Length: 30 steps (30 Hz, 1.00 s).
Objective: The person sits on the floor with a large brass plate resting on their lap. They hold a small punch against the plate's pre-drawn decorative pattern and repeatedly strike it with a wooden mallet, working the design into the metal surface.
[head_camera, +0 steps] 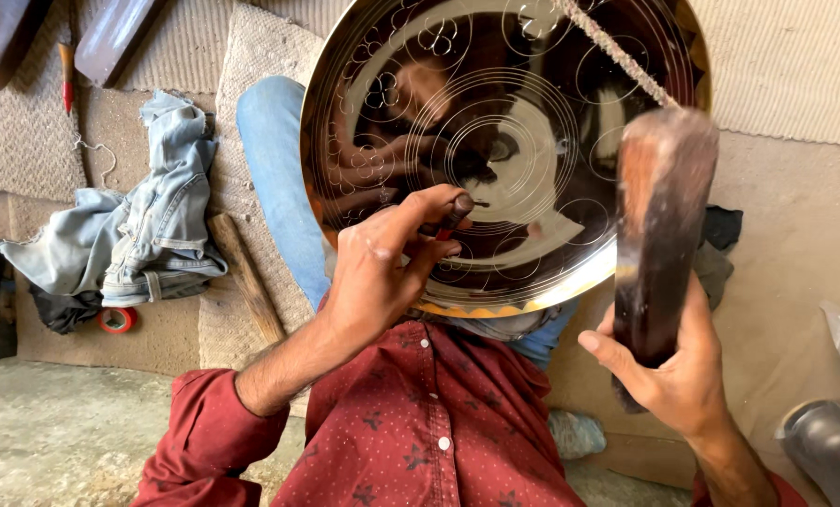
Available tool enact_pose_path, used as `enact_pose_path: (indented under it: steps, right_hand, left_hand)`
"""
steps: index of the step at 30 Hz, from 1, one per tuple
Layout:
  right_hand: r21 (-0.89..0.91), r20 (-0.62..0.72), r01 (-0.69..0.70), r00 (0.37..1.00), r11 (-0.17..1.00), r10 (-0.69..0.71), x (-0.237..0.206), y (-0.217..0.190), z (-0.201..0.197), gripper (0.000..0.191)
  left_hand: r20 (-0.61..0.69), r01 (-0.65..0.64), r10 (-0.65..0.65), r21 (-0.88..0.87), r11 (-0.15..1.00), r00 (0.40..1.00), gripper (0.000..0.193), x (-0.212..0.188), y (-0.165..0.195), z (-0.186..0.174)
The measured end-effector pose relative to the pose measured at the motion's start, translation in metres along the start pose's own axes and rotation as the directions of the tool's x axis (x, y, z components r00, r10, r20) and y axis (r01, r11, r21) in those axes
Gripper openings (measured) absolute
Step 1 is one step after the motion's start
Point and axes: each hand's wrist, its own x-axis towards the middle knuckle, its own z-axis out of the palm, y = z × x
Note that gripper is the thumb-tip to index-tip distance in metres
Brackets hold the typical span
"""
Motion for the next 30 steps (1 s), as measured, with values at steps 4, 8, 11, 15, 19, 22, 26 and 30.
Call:
enact_pose_path:
  steps: [4, 8, 11, 15, 19, 22, 26, 30]
  right_hand:
    - [-0.152, -0.072, 0.047, 0.996, 0.987, -0.058, 0.0, 0.004, -0.008, 0.074]
    - [0.049, -0.226, 0.183, 0.96, 0.982, -0.168, 0.007, -0.011, -0.012, 0.08]
    - [-0.35, -0.012, 0.308, 0.943, 0.885, -0.332, 0.02, -0.021, -0.017, 0.08]
    - [-0.627, 0.204, 0.325, 0.946, 0.708, -0.253, 0.035, -0.025, -0.023, 0.093]
    - [-0.472, 0.173, 0.221, 0.972, 0.854, -0.156, 0.034, -0.014, -0.02, 0.093]
    - [-0.262, 0.09, 0.103, 0.993, 0.959, -0.082, 0.021, -0.002, -0.015, 0.093]
    - [-0.583, 0.094, 0.155, 0.988, 0.798, -0.123, -0.005, 0.019, -0.006, 0.088]
    - [-0.106, -0.167, -0.049, 0.985, 0.993, 0.03, -0.037, 0.049, 0.025, 0.089]
  left_hand:
    - [-0.014, 0.053, -0.054, -0.016, 0.998, 0.998, 0.05, -0.004, -0.007, 0.011]
    - [-0.038, 0.022, -0.022, 0.008, 1.0, 0.999, 0.049, -0.01, -0.008, 0.017]
    - [-0.02, 0.099, -0.098, 0.032, 0.995, 0.995, 0.049, -0.011, -0.007, 0.02]
    - [0.035, 0.022, -0.022, 0.026, 0.999, 0.999, 0.046, -0.009, -0.007, 0.02]
    - [0.084, -0.116, 0.105, 0.14, 0.983, 0.991, 0.053, -0.002, -0.011, 0.019]
    - [0.168, -0.148, 0.137, 0.052, 0.988, 0.976, 0.057, 0.004, -0.015, 0.014]
    - [0.315, -0.22, 0.203, 0.02, 0.975, 0.927, 0.053, 0.016, -0.024, 0.014]
    - [0.526, -0.184, 0.199, -0.082, 0.98, 0.827, 0.053, 0.031, -0.035, 0.024]
